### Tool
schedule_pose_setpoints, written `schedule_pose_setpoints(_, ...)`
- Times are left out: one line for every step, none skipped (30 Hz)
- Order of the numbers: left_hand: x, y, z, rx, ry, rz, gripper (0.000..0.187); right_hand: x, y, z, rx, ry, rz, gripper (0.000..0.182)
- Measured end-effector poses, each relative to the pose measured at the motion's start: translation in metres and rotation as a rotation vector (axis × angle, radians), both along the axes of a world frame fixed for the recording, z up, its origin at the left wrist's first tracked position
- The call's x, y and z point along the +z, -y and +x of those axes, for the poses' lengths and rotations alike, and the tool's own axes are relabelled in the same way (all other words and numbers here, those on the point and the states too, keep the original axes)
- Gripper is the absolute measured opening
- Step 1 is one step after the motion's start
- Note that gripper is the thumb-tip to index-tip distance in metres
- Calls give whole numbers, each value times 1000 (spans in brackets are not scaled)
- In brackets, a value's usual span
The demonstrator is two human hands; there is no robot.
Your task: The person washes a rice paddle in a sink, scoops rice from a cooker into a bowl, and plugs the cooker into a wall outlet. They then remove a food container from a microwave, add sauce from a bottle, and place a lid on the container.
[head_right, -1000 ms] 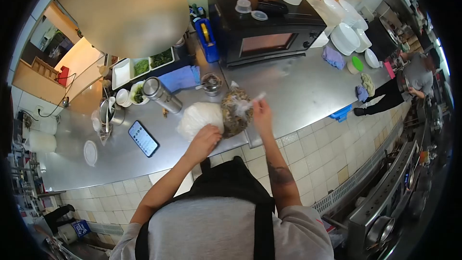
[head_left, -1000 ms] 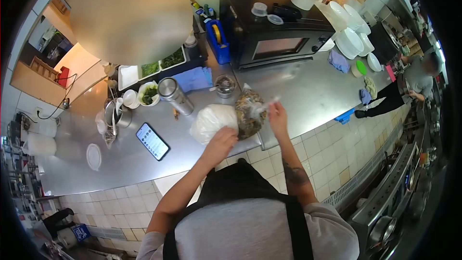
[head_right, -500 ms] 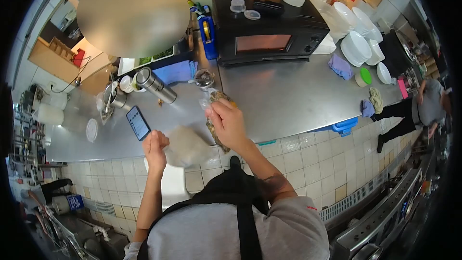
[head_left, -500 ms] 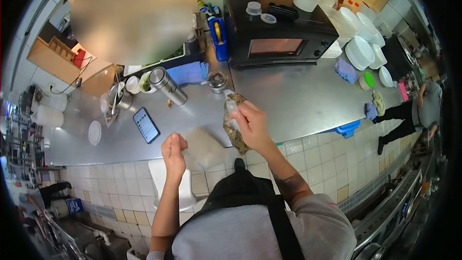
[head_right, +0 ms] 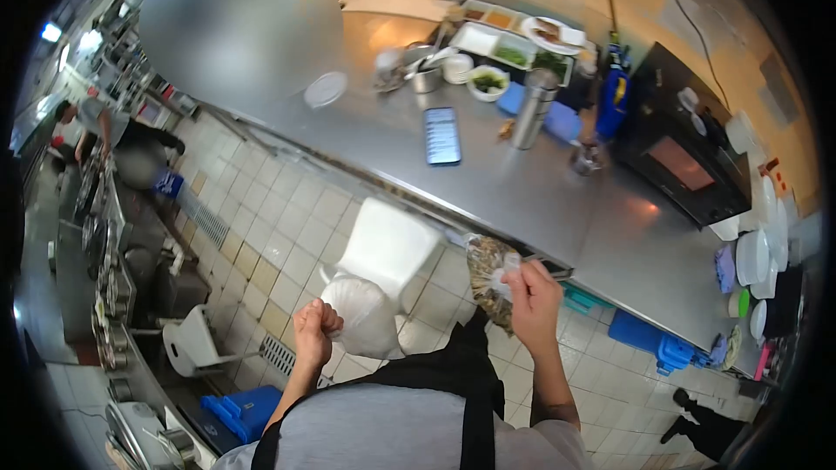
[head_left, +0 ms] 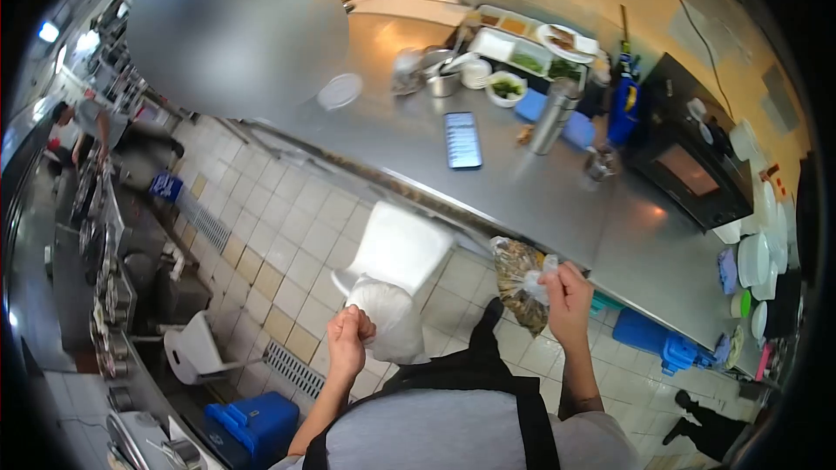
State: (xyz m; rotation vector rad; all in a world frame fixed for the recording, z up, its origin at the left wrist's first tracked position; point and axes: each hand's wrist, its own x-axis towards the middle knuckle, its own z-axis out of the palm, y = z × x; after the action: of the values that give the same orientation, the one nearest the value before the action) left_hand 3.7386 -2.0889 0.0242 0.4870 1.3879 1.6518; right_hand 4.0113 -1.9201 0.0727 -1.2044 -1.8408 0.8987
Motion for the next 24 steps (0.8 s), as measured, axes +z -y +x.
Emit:
schedule_pose_setpoints(-2,16,-19,47,8,2,41,-3,12,-13,-22,1,-12,16)
schedule_pose_setpoints(-2,32,-40,53,8,1,41,-4,25,-28,-48,5,-18,16)
schedule_pose_setpoints(-1,51,-62,92,1,-28,40,-3,38,-43,-64,-9,-13,17)
schedule_pose_setpoints(0,71,-81,138,-6,-56,40,-3,50,-57,-46,-1,-12,17)
schedule_pose_setpoints(6,89,-97,162,-19,-59,40,-4,58,-72,-55,-9,-16,17)
schedule_pose_setpoints(6,110,-114,201,-27,-66,40,-5,65,-86,-67,-22,-15,17)
schedule_pose_setpoints(10,129,-131,223,-43,-59,39,-5,70,-102,-51,-22,-11,17)
schedule_pose_setpoints(15,146,-145,243,-59,-55,39,-4,73,-120,-20,-8,8,17)
schedule_pose_setpoints(21,158,-157,282,-93,-38,39,-3,76,-136,11,7,26,17)
schedule_pose_setpoints(26,167,-169,321,-127,-21,39,-1,80,-152,28,9,27,17)
schedule_pose_setpoints(30,177,-182,362,-137,-22,40,2,82,-169,82,16,23,17)
schedule_pose_setpoints(36,185,-195,353,-149,4,40,4,83,-184,136,21,20,16)
schedule_pose_setpoints(43,189,-205,380,-147,6,40,5,83,-199,162,14,38,16)
schedule_pose_setpoints(48,192,-217,406,-149,7,40,5,81,-214,183,8,41,16)
schedule_pose_setpoints(50,195,-241,423,-164,21,40,2,81,-242,212,-33,48,16)
schedule_pose_setpoints(53,194,-254,428,-171,9,40,0,82,-255,216,-65,50,16)
schedule_pose_setpoints(55,190,-267,427,-182,12,40,1,83,-273,223,-121,63,16)
schedule_pose_setpoints(56,185,-280,422,-190,20,40,0,84,-290,218,-123,56,16)
schedule_pose_setpoints(59,178,-294,404,-188,27,40,1,81,-306,244,-121,102,17)
schedule_pose_setpoints(60,170,-308,404,-189,32,40,0,78,-321,275,-119,158,17)
schedule_pose_setpoints(62,160,-320,365,-189,43,40,-1,72,-336,287,-116,175,17)
schedule_pose_setpoints(64,148,-333,328,-190,53,40,-2,64,-350,292,-119,182,17)
schedule_pose_setpoints(65,134,-345,299,-197,72,40,-3,55,-365,279,-139,171,15)
schedule_pose_setpoints(62,117,-357,305,-201,76,40,-3,44,-381,265,-161,158,14)
